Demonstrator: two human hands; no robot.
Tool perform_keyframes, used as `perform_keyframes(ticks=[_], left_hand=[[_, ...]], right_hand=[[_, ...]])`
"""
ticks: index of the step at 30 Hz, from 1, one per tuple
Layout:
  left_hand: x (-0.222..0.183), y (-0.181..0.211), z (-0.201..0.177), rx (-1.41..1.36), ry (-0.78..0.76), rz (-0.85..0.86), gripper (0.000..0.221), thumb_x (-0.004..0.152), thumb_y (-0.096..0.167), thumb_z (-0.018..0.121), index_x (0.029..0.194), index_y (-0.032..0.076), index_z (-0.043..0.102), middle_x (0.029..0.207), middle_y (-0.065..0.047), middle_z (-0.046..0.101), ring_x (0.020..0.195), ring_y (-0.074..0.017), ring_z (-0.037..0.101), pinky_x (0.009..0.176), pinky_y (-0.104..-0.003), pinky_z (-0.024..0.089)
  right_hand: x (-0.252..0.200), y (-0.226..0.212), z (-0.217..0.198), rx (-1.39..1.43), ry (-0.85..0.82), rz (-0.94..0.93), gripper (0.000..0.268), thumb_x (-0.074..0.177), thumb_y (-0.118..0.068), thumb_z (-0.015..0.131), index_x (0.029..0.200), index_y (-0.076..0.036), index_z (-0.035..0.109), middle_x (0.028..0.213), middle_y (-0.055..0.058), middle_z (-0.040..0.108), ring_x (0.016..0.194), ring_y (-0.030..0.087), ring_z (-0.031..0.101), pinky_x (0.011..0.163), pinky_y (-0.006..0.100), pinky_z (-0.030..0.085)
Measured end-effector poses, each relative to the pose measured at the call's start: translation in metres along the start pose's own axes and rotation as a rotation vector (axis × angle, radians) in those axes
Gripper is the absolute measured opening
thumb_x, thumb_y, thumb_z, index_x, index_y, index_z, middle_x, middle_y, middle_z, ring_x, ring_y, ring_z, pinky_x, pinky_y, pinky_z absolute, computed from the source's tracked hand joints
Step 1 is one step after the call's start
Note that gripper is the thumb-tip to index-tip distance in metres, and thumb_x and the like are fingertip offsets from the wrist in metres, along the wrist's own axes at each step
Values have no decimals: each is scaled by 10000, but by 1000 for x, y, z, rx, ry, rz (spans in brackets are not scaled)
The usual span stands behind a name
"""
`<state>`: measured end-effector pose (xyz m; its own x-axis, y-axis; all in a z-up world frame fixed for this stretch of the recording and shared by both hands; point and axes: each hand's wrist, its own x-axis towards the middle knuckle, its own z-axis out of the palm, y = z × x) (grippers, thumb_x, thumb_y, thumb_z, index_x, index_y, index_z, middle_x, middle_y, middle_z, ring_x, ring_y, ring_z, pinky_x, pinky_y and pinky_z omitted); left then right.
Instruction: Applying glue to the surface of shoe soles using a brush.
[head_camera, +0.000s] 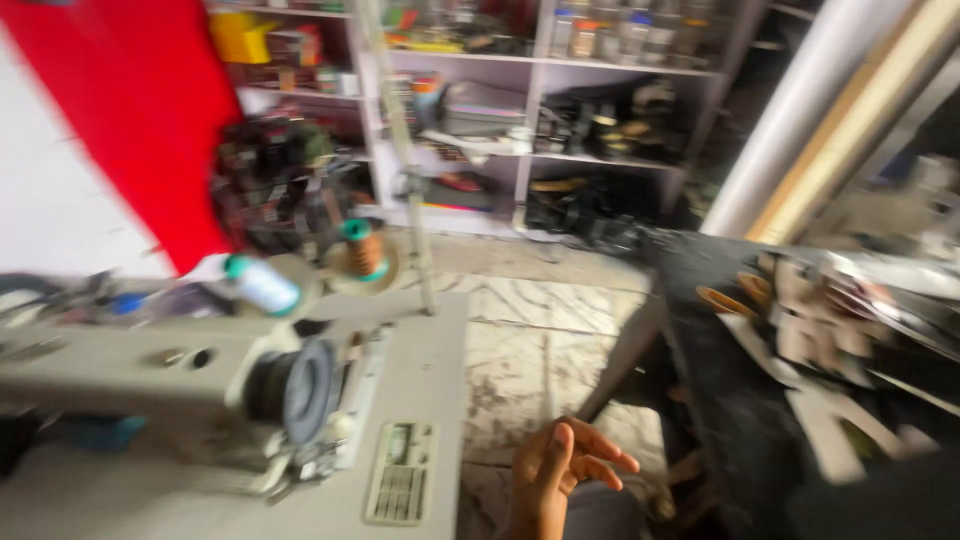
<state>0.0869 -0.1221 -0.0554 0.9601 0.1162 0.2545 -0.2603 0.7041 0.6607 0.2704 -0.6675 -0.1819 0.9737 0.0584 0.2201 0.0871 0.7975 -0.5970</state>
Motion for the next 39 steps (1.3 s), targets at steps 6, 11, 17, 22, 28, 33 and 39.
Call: perform_keyframes(ticks=[6, 11, 17, 22, 28, 33, 39], left_hand=[[-5, -40, 71, -51, -253, -227, 531, 1044, 479, 473, 1019, -16, 664, 966, -165, 730, 934, -284, 752, 742, -359, 588], [-11, -50, 128, 118, -436, -235, 474, 1086, 423, 460, 1041, 3, 673, 1027, -135, 727, 995, -217, 721, 792, -351, 588], [-32, -88, 161, 188, -515, -425, 201, 1027, 199, 550, 1104, 49, 659, 1069, -79, 733, 1048, -154, 698, 859, -320, 569], [-63, -122, 159, 430, -434, -537, 210, 990, 94, 579, 1153, 21, 690, 1077, -121, 730, 853, -212, 615, 817, -333, 497], [-78, -133, 145, 620, -514, -188, 234, 876, 16, 596, 1088, 10, 694, 1148, -127, 749, 1115, -237, 705, 990, -357, 528], [-75, -130, 143, 619, -520, -203, 220, 886, 11, 599, 1085, 9, 692, 1170, -131, 754, 1127, -254, 710, 996, -370, 525], [-74, -129, 137, 606, -537, -193, 239, 861, -55, 583, 1066, 7, 688, 1168, -141, 755, 1153, -264, 716, 1013, -368, 533]], right_hand=[[-171, -141, -119, -94, 227, -286, 329, 1051, -324, 496, 824, -88, 529, 740, 32, 511, 740, 194, 515, 719, 365, 420], [-313, -196, -163, -143, 377, -473, 321, 1053, -307, 496, 816, -93, 520, 741, 28, 505, 744, 190, 510, 723, 353, 415], [-437, -191, -181, -180, 512, -635, 313, 1056, -287, 496, 806, -99, 509, 741, 23, 499, 748, 186, 503, 728, 339, 410], [-348, -118, 132, -315, 824, -674, 311, 1070, -317, 493, 836, -113, 512, 753, 6, 456, 744, 163, 473, 729, 332, 382], [-341, -99, 178, -377, 1102, -523, 364, 1101, -380, 494, 854, -114, 510, 735, 0, 400, 708, 147, 408, 720, 330, 357], [-363, -106, 147, -143, 849, -520, 403, 1101, -301, 529, 766, -85, 470, 745, 24, 431, 715, 155, 410, 709, 315, 362], [-347, -100, 192, -205, 1069, -553, 312, 1101, -310, 555, 914, -61, 570, 749, 24, 453, 737, 142, 408, 744, 294, 353]])
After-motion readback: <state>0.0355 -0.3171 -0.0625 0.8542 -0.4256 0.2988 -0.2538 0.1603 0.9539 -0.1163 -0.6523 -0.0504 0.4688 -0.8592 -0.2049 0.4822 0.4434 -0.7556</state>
